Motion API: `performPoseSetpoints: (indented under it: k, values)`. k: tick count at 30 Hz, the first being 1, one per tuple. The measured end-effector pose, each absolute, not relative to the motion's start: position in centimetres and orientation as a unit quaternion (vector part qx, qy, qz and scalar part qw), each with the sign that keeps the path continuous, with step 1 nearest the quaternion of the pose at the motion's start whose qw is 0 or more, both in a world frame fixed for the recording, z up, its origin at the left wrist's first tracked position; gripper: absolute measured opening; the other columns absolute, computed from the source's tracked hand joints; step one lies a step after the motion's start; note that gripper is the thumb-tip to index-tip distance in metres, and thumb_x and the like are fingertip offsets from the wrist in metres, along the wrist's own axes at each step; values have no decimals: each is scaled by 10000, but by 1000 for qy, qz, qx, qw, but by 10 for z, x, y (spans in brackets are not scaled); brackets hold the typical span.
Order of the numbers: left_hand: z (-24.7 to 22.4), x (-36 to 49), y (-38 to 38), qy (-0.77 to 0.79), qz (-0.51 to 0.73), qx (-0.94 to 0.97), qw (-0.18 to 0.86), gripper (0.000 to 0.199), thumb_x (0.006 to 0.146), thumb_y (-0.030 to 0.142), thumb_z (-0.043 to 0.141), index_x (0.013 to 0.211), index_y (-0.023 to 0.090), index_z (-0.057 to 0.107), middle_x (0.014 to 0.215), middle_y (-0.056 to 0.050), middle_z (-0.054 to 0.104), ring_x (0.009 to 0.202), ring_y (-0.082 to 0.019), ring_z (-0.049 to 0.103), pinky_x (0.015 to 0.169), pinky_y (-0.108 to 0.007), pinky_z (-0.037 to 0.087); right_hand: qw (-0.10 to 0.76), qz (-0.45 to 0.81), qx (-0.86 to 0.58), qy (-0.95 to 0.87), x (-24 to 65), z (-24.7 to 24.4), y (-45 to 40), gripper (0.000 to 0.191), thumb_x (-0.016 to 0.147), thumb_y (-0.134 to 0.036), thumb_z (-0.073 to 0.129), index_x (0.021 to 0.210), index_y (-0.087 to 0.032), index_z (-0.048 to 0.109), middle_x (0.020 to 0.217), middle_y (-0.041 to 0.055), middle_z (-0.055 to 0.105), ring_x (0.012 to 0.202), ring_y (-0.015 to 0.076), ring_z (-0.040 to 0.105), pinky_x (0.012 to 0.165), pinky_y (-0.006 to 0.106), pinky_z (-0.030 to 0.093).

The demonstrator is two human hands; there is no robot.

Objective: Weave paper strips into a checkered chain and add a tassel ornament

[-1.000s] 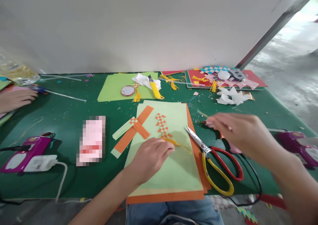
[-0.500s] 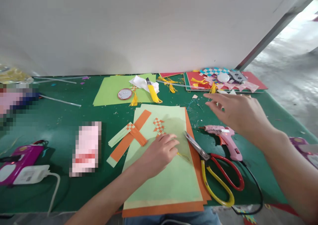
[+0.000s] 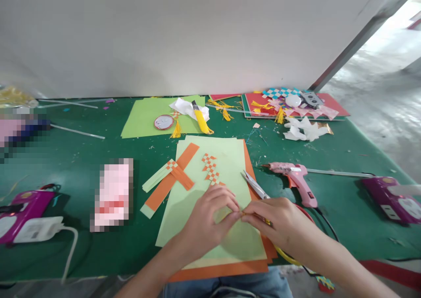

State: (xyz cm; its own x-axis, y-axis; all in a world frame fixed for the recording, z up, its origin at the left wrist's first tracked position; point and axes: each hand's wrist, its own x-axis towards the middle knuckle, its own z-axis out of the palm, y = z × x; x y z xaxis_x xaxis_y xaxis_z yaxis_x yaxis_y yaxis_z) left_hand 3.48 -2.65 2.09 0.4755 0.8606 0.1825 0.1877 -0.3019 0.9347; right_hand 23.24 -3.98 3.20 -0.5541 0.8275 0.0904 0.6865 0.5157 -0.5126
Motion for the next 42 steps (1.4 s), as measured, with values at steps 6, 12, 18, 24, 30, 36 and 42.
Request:
performPoseSetpoints:
  k: [6, 12, 18, 24, 30, 36, 42]
  values:
    - [16, 7, -36, 394, 459, 533, 592, 139, 930, 259, 549, 811, 196, 585, 879, -35, 624, 971, -183, 590, 922, -335, 460, 179, 303, -491, -797, 235, 35, -41, 210, 918, -284, 548, 778, -208, 686, 649, -16, 694, 508, 112, 588, 498, 228, 419]
    - [24, -37, -22, 527, 610, 419, 418, 112, 912, 260, 543, 817, 205, 561, 784, 0, 569, 838, -154, 587, 803, -278, 485, 189, 386, -526, -734, 233, 40, -42, 152, 885, -320, 593, 882, -243, 723, 666, -18, 689, 521, 112, 565, 516, 230, 432]
    - [26, -31, -26, 576, 382, 640, 336, 314, 966, 320, 425, 706, 195, 551, 754, -27, 629, 814, -189, 623, 760, -305, 485, 194, 426, -523, -713, 228, 47, -41, 168, 885, -343, 591, 895, -252, 732, 673, -25, 692, 531, 109, 580, 535, 233, 433]
    - [22, 5, -36, 466, 276, 743, 393, 347, 943, 331, 518, 1285, 272, 530, 1328, -53, 569, 1241, -210, 497, 1035, -337, 385, 203, 422, -512, -720, 224, 54, -38, 137, 881, -283, 600, 901, -260, 733, 724, -33, 716, 574, 105, 581, 521, 216, 420]
    - [31, 29, -44, 442, 240, 656, 563, 344, 957, 343, 480, 694, 178, 629, 714, 16, 662, 710, -125, 614, 698, -212, 434, 211, 416, -488, -738, 222, 52, -37, 179, 878, -212, 583, 924, -250, 752, 779, -15, 752, 591, 113, 622, 549, 219, 460]
    - [27, 23, -50, 430, 218, 619, 620, 366, 965, 327, 446, 670, 168, 593, 674, 13, 616, 684, -118, 581, 705, -213, 414, 181, 434, -496, -730, 237, 49, -36, 210, 869, -209, 578, 929, -258, 774, 697, -7, 741, 588, 122, 664, 563, 211, 505]
    - [22, 11, -55, 429, 192, 599, 648, 378, 969, 365, 427, 687, 170, 586, 685, 1, 609, 681, -133, 559, 696, -241, 399, 186, 507, -489, -685, 248, 51, -29, 222, 893, -327, 570, 894, -227, 769, 670, 15, 722, 585, 124, 650, 557, 216, 505]
